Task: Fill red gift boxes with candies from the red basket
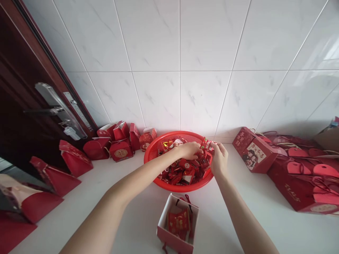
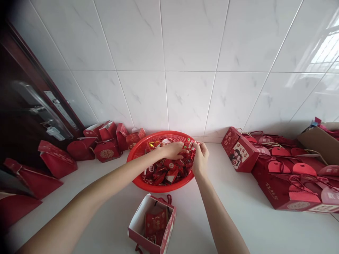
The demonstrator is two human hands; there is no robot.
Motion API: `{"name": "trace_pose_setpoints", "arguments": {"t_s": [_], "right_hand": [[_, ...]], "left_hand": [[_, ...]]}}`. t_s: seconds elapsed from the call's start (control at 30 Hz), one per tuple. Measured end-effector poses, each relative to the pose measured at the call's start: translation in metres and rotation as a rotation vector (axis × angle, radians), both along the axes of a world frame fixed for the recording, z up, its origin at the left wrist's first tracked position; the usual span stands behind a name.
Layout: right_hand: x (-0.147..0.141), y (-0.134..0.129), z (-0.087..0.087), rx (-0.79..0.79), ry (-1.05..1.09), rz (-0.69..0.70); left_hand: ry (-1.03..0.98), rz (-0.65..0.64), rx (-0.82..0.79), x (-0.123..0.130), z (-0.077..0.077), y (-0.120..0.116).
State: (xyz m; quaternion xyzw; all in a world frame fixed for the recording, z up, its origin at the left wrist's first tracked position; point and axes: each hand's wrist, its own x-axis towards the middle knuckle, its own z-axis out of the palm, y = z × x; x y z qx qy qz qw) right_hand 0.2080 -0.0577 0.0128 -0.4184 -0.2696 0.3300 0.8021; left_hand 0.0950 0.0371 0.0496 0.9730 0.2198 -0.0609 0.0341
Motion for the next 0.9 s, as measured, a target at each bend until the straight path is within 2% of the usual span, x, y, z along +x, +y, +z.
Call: {"name": "trace_pose_setpoints", "arguments": {"t_s": [0.1,0.17,0.33,0.47,0.77,0.9], "right_hand": [[0.000,-0.001,-0.001,-0.019,-0.029,-0.012],[0.000,-0.001,0.001,-0.038,-0.017,-0.003],[-0.003,-0.003,0.005,-0.067,0.009,0.002],[-0.004,-0.004,0.006,-0.063,0.015,-0.007],[-0.005,-0.003,0.007,-0.043,0.034,-0.007],[-0.005,-0.003,0.007,-0.045,0.037,-0.013]], "left_hand": [[0.126,0.096,0.019,0.015,-0.001,-0.003],[0.169,0.180,0.028,0.013,0.004,-0.002],[0.238,0.319,-0.003,-0.021,0.023,0.009],[0.180,0.465,-0.095,-0.039,0.027,0.014],[0.161,0.400,0.007,-0.014,0.014,0.021],[0.127,0.306,0.032,0.000,0.006,0.024]]}}
